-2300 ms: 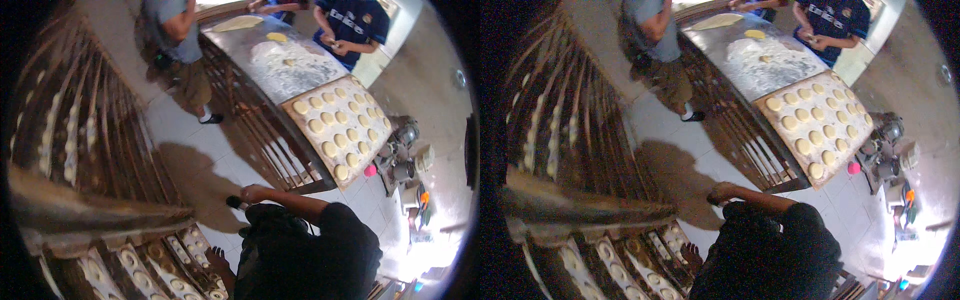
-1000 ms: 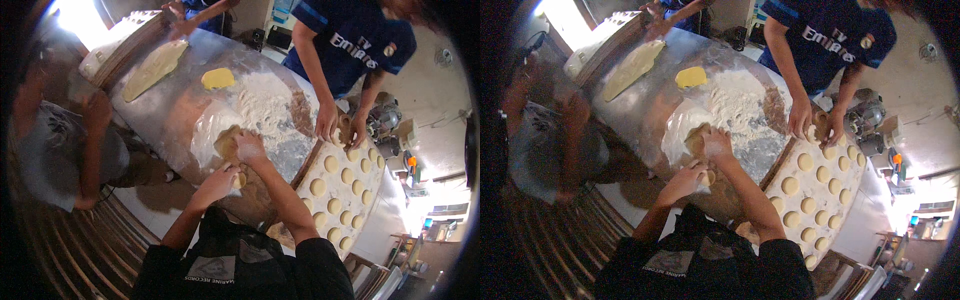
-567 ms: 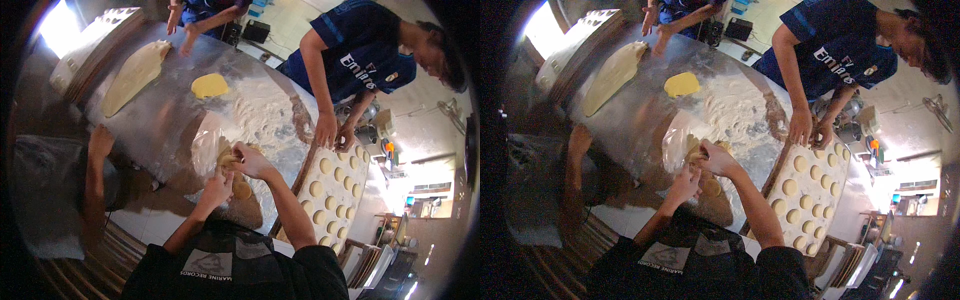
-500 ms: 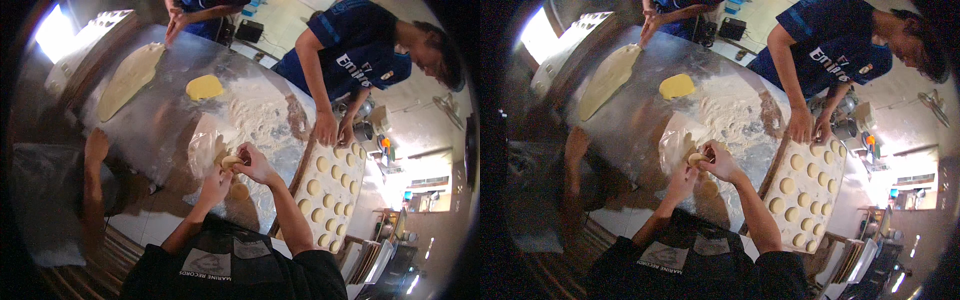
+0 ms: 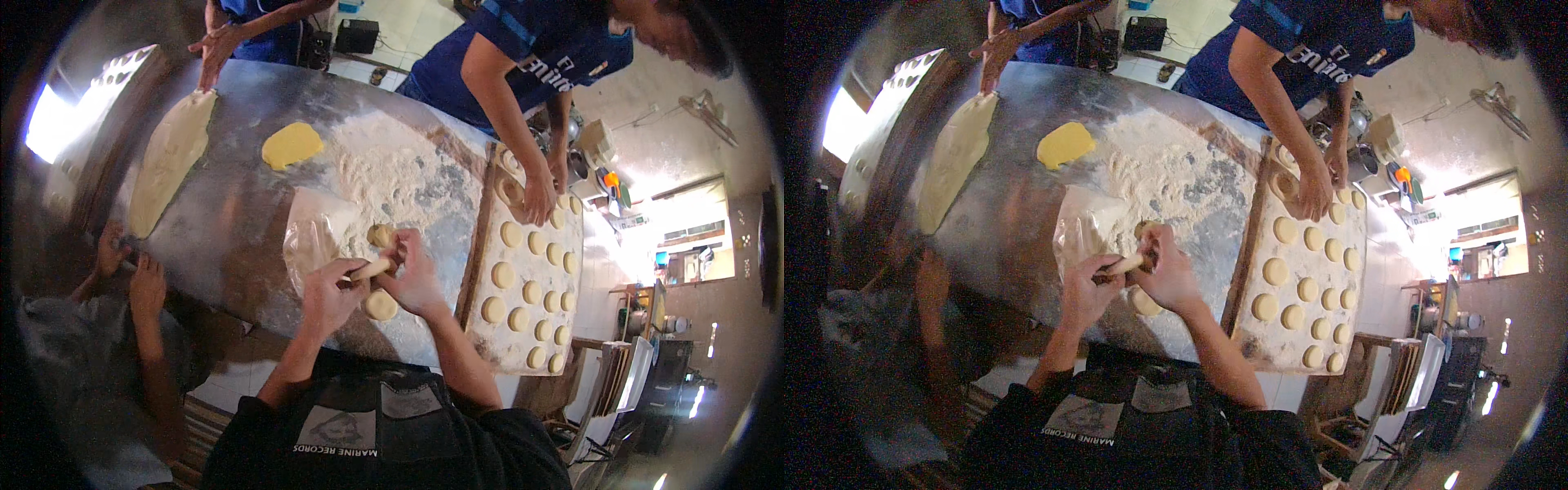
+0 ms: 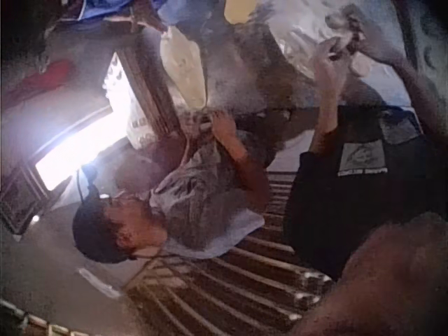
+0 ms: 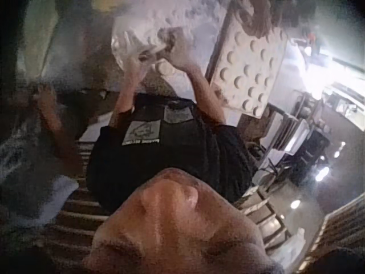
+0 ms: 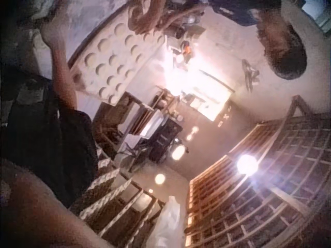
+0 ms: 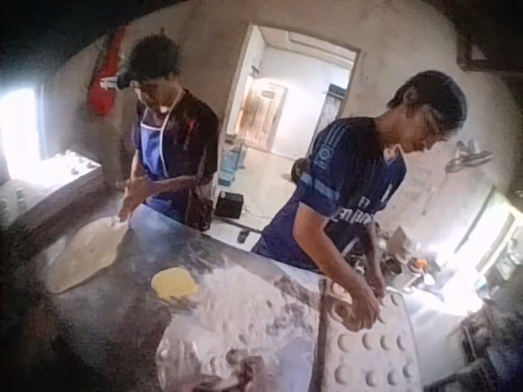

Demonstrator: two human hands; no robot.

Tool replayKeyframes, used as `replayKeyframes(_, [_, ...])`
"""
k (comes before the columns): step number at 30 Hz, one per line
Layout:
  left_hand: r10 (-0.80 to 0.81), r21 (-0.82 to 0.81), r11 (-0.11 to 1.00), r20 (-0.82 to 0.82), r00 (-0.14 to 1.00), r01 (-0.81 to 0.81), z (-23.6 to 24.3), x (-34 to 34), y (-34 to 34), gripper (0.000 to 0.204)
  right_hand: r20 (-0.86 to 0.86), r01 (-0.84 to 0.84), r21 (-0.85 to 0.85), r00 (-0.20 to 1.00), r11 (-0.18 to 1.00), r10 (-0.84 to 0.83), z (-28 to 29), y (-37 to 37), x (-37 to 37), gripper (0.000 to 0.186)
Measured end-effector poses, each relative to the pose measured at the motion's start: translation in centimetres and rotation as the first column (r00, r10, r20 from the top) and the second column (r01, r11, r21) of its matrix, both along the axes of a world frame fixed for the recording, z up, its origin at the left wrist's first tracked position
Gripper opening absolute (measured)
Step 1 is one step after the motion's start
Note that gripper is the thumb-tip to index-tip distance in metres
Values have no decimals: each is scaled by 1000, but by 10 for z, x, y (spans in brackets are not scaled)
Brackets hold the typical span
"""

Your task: The person shapes small pieces of dough into ring shapes by hand and places them on a floured wooden board. The person then lifts the board and places it onto a multi-tiered wooden rack alongside other boards of shaped dough.

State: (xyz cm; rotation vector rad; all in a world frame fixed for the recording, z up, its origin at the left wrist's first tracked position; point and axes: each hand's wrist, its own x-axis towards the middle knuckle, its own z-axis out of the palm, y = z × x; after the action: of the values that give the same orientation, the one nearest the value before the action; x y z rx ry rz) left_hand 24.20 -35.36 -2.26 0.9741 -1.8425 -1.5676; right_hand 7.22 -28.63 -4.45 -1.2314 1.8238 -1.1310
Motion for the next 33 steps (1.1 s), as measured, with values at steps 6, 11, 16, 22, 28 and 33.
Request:
replayKeyframes(6, [148, -467, 880, 86, 985, -91, -25, -21, 10, 39, 98, 7, -245, 995, 969, 17, -14, 3, 4, 56])
replayKeyframes(11, [68, -189, 968, -438, 896, -167, -56, -43, 31, 45, 711, -39, -317, 652, 948, 265, 7, 38, -12, 52])
replayKeyframes(16, [231, 402, 874, -837, 496, 271, -31, -45, 66, 36, 589, 230, -203, 805, 952, -68, 11, 65, -4, 57])
replayKeyframes(22, [4, -422, 896, -308, 952, -140, -58, -63, 89, 25, 886, 462, -242, 464, 853, 1, 34, 105, 8, 57])
replayKeyframes(28, [-128, -294, 955, -291, 948, 39, -33, -96, 129, 18, 771, 469, -91, 591, 879, -235, 32, 147, -16, 54])
replayKeyframes(33, [-64, -276, 961, -185, 981, 10, -21, -131, 173, 18, 577, 246, -253, 815, 936, -58, 29, 193, -50, 59])
